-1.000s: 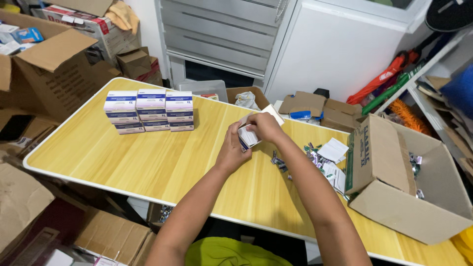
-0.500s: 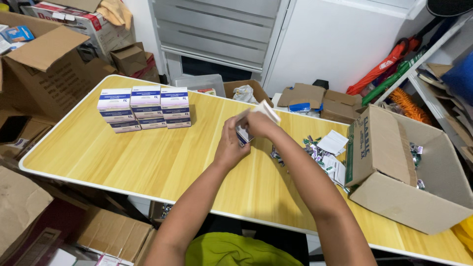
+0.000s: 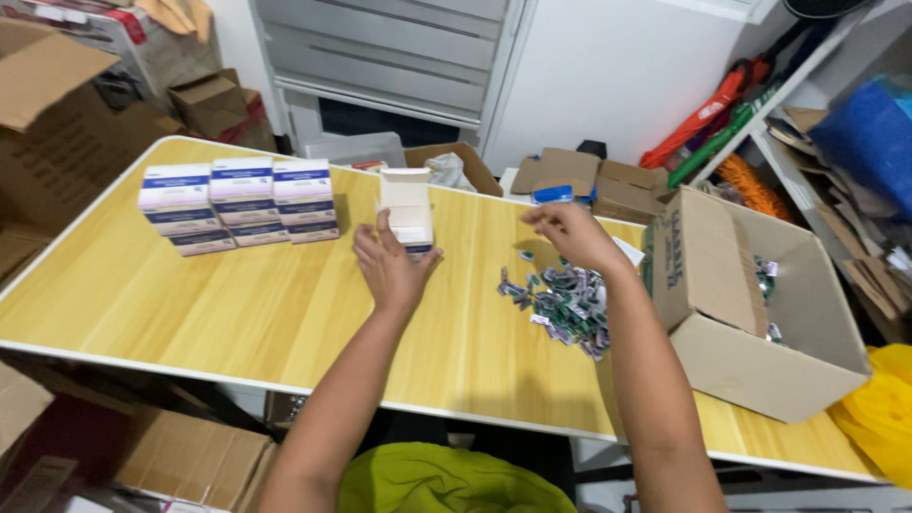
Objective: The person opens a small white box and removes a folded paper. They then sort small foil-wrapped items from a pile on the table into separate groups by color and type.
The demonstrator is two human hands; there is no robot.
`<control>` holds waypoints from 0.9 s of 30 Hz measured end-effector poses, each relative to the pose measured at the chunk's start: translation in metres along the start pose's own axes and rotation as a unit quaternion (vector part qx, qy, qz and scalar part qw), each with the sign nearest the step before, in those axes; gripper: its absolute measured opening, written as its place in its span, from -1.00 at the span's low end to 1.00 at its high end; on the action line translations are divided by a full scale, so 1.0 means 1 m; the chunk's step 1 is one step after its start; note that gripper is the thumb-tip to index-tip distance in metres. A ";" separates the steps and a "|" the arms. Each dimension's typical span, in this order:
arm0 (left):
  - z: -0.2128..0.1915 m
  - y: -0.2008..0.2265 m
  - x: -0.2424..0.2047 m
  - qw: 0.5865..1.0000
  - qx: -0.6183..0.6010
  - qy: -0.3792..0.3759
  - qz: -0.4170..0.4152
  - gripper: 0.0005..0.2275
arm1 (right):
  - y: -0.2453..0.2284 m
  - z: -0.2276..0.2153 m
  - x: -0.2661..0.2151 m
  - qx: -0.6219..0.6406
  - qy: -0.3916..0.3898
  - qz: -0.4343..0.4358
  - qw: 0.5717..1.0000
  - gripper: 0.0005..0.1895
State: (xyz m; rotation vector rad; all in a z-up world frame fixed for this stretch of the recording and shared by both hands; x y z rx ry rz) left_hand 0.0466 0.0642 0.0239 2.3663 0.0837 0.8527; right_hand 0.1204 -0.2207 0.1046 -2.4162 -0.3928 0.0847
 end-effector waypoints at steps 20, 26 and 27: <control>0.073 0.088 -0.011 0.870 -0.167 -0.336 0.321 -0.82 | 0.027 0.016 -0.057 -0.176 0.076 0.054 0.980 -0.79; 0.061 0.047 0.002 0.867 -0.141 -0.362 0.313 -0.82 | 0.010 0.032 -0.060 -0.201 0.046 0.005 0.978 -0.82; 0.058 0.042 0.002 0.871 -0.154 -0.363 0.293 -0.81 | 0.004 0.037 -0.060 -0.208 0.036 0.004 0.977 -0.83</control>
Point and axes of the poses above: each hand's wrist, its own x-axis towards the middle knuckle, its own z-axis out of the palm, y = z × x, the point moved 4 cm from there along x, towards the middle knuckle, and after that the axes turned 14 degrees about z, right-handed, at the moved point
